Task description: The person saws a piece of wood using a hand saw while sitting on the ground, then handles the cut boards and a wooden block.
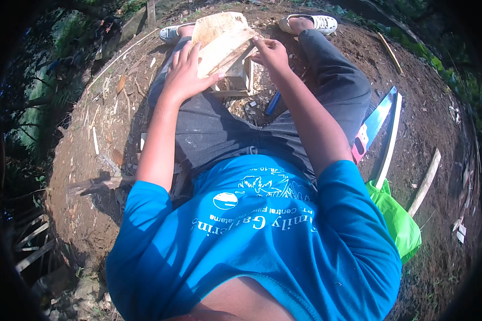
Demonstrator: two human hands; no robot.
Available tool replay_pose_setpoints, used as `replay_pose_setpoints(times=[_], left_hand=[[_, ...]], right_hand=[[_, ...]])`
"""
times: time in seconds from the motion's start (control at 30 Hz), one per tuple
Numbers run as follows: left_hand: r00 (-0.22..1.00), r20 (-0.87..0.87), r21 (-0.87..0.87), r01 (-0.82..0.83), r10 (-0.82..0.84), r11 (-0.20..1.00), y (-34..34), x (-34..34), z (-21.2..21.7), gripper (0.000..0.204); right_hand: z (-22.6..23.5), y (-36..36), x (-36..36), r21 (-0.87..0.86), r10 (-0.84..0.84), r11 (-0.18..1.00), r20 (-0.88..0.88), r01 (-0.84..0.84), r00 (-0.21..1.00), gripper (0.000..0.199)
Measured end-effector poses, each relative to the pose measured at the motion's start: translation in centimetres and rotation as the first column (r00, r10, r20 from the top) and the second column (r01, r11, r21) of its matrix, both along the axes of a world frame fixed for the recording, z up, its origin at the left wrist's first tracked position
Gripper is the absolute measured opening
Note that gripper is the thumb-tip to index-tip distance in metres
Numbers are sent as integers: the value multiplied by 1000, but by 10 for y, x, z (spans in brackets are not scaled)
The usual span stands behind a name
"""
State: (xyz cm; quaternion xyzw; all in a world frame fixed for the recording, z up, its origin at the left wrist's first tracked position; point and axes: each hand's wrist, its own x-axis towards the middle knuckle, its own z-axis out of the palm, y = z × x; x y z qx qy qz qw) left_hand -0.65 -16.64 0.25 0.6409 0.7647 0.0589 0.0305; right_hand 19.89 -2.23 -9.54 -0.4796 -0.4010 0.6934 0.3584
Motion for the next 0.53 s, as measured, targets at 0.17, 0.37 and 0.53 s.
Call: replay_pose_setpoints(times=[0.17, 0.37, 0.53], left_hand=[[998, 2, 462, 58, -66, 885, 40, 15, -5, 99], [993, -47, 95, 115, -111, 989, 55, 30, -34, 90], [999, -39, -62, -4, 1, 998, 55, 31, -28, 89]], right_hand=[[2, -2, -5, 27, 19, 999, -14, -18, 1000, 62], [-4, 7, 3, 78, -24, 997, 8, 23, 1000, 61], [-6, 30, 59, 205, -156, 974, 294, 98, 943, 64]])
